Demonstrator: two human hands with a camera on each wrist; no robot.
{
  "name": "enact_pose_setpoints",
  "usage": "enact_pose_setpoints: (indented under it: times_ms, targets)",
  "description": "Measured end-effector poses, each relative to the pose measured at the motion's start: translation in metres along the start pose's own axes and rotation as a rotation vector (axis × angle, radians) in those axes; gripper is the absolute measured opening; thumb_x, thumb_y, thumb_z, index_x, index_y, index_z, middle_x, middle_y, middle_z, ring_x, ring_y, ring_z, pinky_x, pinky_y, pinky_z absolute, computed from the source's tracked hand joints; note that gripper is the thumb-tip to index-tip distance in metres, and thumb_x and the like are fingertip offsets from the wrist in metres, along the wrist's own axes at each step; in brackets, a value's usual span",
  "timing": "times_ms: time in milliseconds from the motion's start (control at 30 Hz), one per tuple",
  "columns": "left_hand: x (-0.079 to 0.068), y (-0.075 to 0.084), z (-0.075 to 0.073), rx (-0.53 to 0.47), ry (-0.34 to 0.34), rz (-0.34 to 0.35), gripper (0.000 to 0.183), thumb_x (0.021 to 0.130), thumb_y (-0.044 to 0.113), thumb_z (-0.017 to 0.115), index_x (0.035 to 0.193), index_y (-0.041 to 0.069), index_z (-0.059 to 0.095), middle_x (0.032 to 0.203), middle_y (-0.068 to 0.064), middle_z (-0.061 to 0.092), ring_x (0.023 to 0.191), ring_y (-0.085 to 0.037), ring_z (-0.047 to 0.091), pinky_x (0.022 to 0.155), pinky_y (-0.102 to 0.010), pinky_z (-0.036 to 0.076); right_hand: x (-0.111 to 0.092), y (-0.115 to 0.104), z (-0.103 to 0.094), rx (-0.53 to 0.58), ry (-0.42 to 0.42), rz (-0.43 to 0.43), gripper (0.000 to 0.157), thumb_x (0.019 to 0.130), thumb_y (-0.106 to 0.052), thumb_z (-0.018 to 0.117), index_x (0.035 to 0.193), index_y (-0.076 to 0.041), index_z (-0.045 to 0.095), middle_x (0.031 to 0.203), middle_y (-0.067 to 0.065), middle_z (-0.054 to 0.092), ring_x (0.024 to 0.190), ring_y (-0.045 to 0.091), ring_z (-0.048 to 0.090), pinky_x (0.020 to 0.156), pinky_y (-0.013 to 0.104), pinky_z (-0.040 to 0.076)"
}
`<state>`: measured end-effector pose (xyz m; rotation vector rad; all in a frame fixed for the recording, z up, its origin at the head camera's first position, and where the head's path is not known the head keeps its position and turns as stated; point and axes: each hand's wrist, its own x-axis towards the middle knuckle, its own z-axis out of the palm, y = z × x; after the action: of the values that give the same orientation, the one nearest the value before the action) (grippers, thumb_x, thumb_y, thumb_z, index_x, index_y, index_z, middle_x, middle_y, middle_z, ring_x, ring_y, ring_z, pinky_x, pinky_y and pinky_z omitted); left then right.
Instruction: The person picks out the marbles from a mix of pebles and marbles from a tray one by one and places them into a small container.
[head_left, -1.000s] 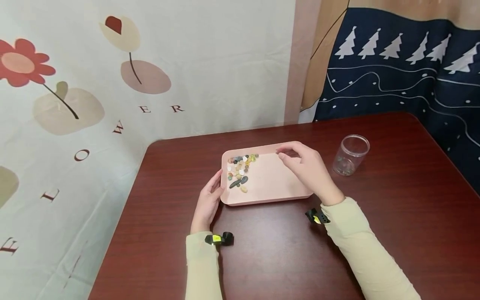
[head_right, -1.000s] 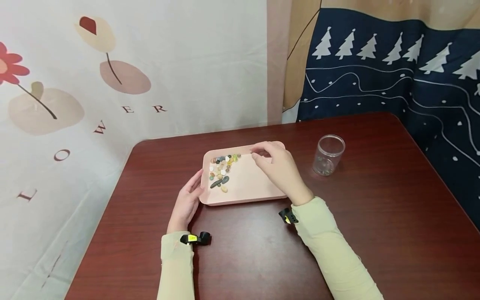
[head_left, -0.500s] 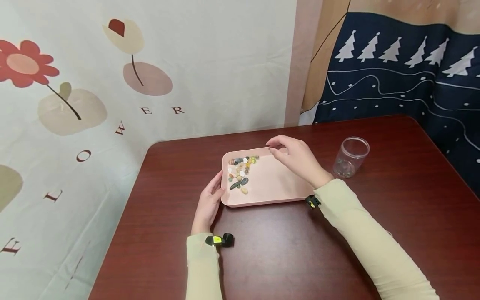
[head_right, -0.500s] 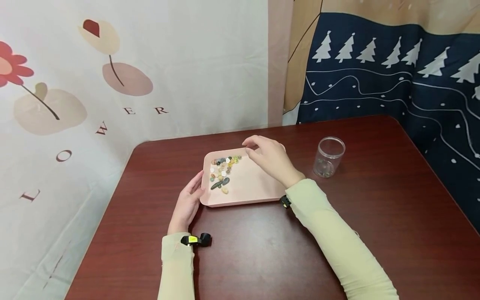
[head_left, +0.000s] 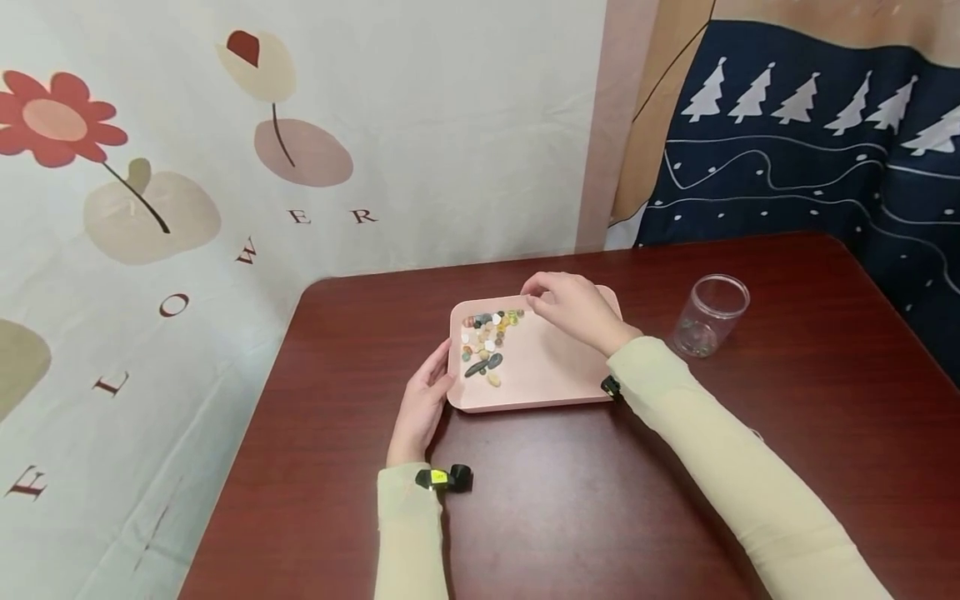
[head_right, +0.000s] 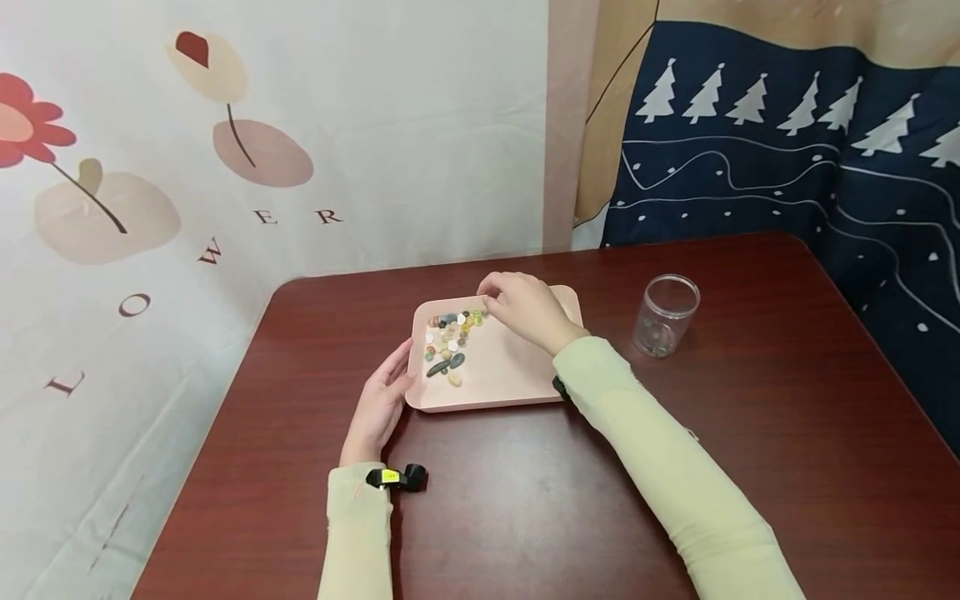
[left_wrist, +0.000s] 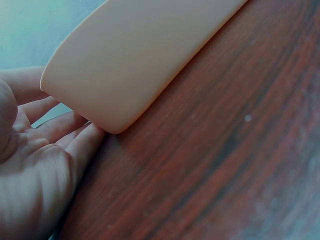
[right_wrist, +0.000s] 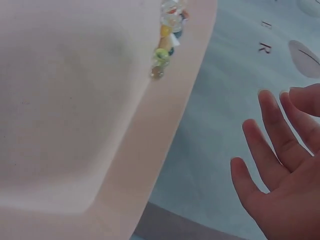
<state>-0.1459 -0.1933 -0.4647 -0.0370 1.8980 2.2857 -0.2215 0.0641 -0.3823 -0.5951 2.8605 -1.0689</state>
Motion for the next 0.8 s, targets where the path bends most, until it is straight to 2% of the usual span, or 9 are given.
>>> enact_pose_setpoints:
  times_ms: [267,467,667,800]
  targets:
    - [0.007,-0.010,-0.007,-0.019,0.008,0.021,0.050,0.089,-0.003,0.045,0.136,0.013,0.038,0.143,-0.001,0.029,0.130,-0.011,0.025,0.102,-0.027,0.026,0.015,0.010,0.007,-0.024,-0.042,0.062,0.018,0.087,-0.023,0.055,0.103,-0.019,0.062,0.094,-0.002,0.061,0.089,0.017,0.051,0.077,0.033,0.042]
    - [0.007,-0.016,-0.009,0.009,0.023,0.025,0.050,0.089,-0.001,0.047,0.135,0.016,0.040,0.141,0.001,0.031,0.128,-0.009,0.027,0.100,-0.026,0.029,0.020,0.015,0.016,-0.011,-0.052,0.092,0.016,0.087,-0.023,0.056,0.101,-0.019,0.062,0.098,-0.001,0.060,0.094,0.018,0.051,0.083,0.036,0.041]
    - [0.004,-0.010,-0.006,0.011,-0.003,0.027,0.051,0.089,-0.003,0.044,0.137,0.011,0.036,0.142,0.001,0.030,0.129,-0.010,0.026,0.098,-0.024,0.031,0.028,0.017,0.021,-0.064,-0.034,0.092,0.015,0.086,-0.020,0.056,0.099,-0.017,0.063,0.099,-0.001,0.061,0.094,0.017,0.051,0.086,0.036,0.039]
    - [0.006,-0.014,-0.007,0.016,0.008,0.047,0.051,0.089,-0.005,0.043,0.137,0.010,0.036,0.141,0.000,0.031,0.129,-0.011,0.027,0.099,-0.026,0.031,0.033,0.017,0.024,-0.087,-0.069,0.105,0.015,0.086,-0.019,0.055,0.099,-0.018,0.062,0.098,-0.002,0.060,0.093,0.017,0.051,0.086,0.035,0.039]
